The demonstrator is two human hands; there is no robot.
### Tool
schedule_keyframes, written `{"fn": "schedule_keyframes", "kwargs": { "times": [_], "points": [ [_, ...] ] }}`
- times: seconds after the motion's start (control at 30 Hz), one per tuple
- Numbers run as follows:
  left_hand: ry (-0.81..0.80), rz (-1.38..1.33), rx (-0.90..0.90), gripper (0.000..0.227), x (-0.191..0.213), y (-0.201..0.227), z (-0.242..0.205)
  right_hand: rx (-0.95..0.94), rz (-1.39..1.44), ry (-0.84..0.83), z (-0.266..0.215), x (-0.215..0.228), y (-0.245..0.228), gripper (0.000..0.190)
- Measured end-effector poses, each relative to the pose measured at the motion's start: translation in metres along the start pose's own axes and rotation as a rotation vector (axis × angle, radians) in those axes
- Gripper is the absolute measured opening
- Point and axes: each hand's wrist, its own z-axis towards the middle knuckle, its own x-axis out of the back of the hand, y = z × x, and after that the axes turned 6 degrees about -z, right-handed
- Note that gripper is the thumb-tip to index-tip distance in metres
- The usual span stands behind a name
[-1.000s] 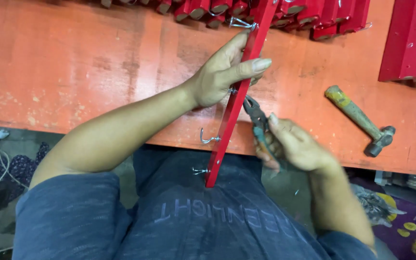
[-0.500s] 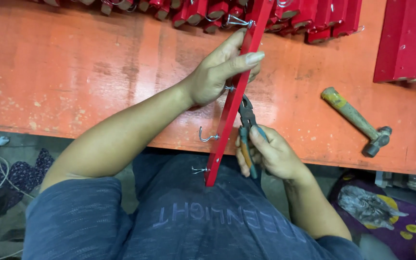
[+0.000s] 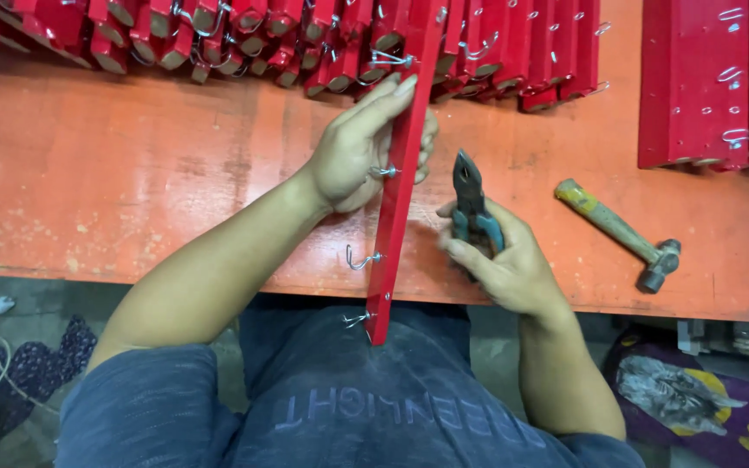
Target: Assembling metal hooks onto red bars using pliers and a hammer on a workbench.
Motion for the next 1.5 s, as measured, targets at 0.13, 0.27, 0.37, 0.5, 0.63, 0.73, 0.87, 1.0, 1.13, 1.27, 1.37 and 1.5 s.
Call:
{"fn": "schedule_keyframes", "kwargs": {
  "times": [0.13,0.27,0.37,0.5,0.63,0.73,0.87,1.0,1.13,1.27,1.37,1.5],
  "points": [
    [0.003,-0.077,-0.055,0.02,-0.007,0.002,-0.003,0.102,-0.017,0.062,0.023,-0.017,-0.02,0.048],
    [0.064,-0.058,-0.216,0.017,-0.013,0.005,-0.007,0.088,0.259,0.045,0.041,-0.028,-0.025,0.038],
    [0.115,-0.08,-0.303,0.018,-0.014,0.006,-0.014,0.131,0.38,-0.017,0.048,-0.031,-0.03,0.038],
    [0.244,-0.032,-0.319,0.018,-0.011,0.008,-0.022,0.172,0.575,-0.131,0.058,-0.028,-0.02,0.037],
    [0.201,0.052,-0.433,0.027,0.0,0.012,-0.029,0.008,0.537,-0.026,0.061,-0.012,-0.028,0.053],
    [0.325,0.137,-0.356,0.02,-0.01,0.019,-0.037,0.131,0.927,-0.327,0.067,-0.003,-0.029,0.052],
    [0.472,0.033,-0.361,0.029,-0.02,0.018,-0.038,0.171,1.064,-0.307,0.075,-0.004,-0.021,0.06],
    [0.552,-0.08,-0.395,0.024,-0.026,0.011,-0.033,0.26,1.21,-0.283,0.076,-0.009,-0.02,0.078],
    [0.529,-0.076,-0.41,0.018,-0.028,0.001,-0.034,0.383,0.983,-0.138,0.082,-0.007,-0.017,0.074],
    [0.413,-0.104,-0.311,0.018,-0.028,-0.015,-0.047,0.395,0.91,-0.031,0.082,0.002,-0.022,0.068],
    [0.342,0.002,-0.146,0.032,-0.035,-0.02,-0.066,0.408,0.878,0.047,0.087,0.011,-0.023,0.066],
    [0.148,0.207,0.195,0.027,-0.043,-0.02,-0.098,0.246,0.885,0.229,0.094,0.019,-0.022,0.035]
  ]
}}
